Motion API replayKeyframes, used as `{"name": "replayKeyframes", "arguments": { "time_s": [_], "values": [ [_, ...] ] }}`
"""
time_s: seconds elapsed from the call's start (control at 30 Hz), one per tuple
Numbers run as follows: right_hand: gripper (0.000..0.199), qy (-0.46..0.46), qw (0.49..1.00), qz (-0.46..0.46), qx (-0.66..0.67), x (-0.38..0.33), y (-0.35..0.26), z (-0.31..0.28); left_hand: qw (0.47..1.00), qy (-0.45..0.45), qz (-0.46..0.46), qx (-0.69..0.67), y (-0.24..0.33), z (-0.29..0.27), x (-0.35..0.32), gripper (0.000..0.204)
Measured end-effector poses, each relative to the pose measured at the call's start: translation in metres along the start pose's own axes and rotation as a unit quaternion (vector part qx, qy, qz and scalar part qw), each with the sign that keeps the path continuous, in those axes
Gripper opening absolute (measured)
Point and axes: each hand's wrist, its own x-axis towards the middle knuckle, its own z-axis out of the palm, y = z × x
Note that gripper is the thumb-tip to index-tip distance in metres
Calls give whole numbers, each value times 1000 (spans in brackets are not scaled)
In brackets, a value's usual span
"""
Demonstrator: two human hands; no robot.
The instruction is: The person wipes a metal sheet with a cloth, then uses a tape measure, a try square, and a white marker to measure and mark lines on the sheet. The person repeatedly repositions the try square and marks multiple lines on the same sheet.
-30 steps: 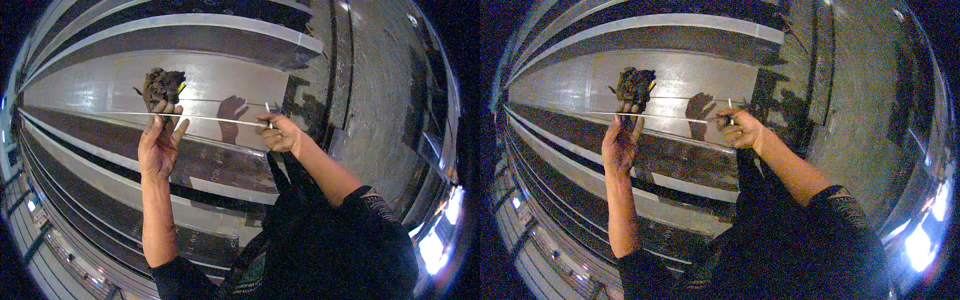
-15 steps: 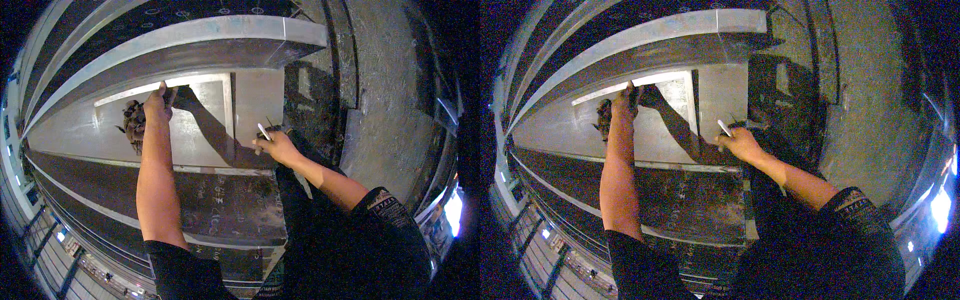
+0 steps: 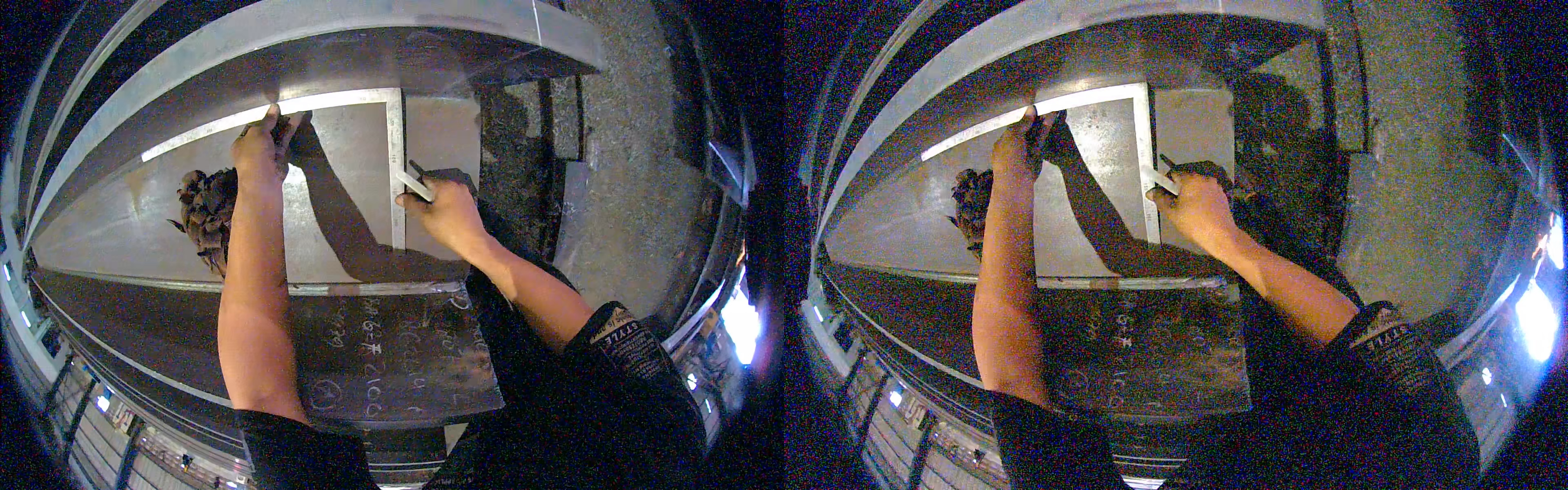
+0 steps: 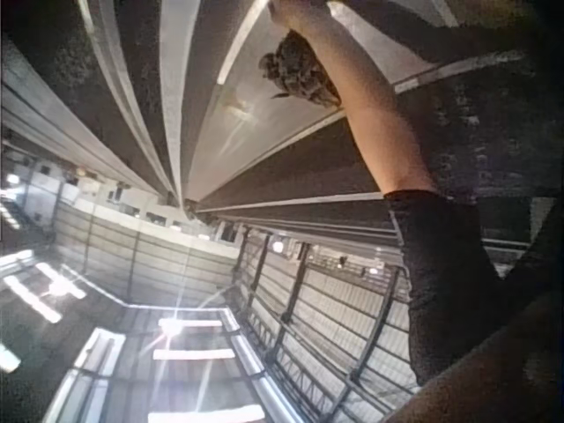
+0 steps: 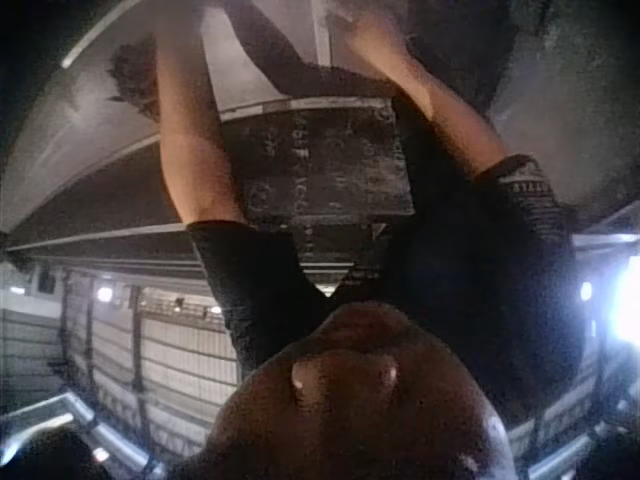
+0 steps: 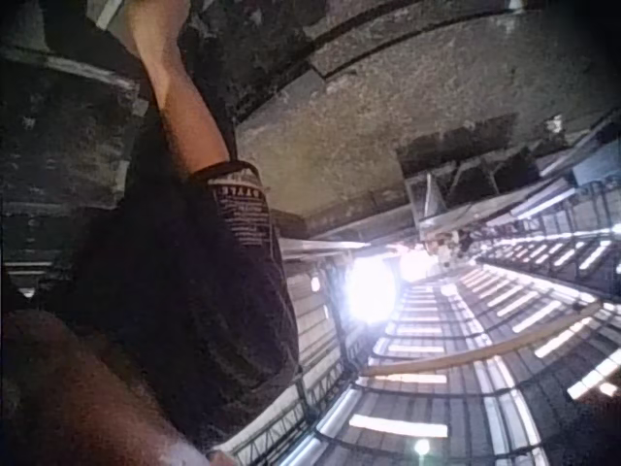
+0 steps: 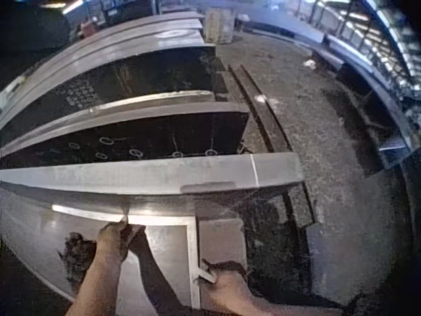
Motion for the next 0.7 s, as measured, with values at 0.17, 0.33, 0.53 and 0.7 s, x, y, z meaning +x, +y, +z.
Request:
{"name": "replayKeyframes", "arguments": {
  "time_s": [0.17, 0.33, 0.53, 0.7],
  "values": [
    [35, 14, 999, -46, -1, 1, -5, 7, 997, 9, -40, -63, 4, -11, 0, 21],
    [34, 46, 997, -40, -39, 10, -11, -5, 993, 56, -102, -26, 18, -6, 2, 27],
    [33, 86, 992, -73, -52, 1, 39, -45, 991, 70, -110, 41, 25, -5, 3, 30],
    [29, 25, 986, -122, -111, -36, 49, -24, 992, 33, -114, -29, 15, -9, 10, 27]
  ]
}}
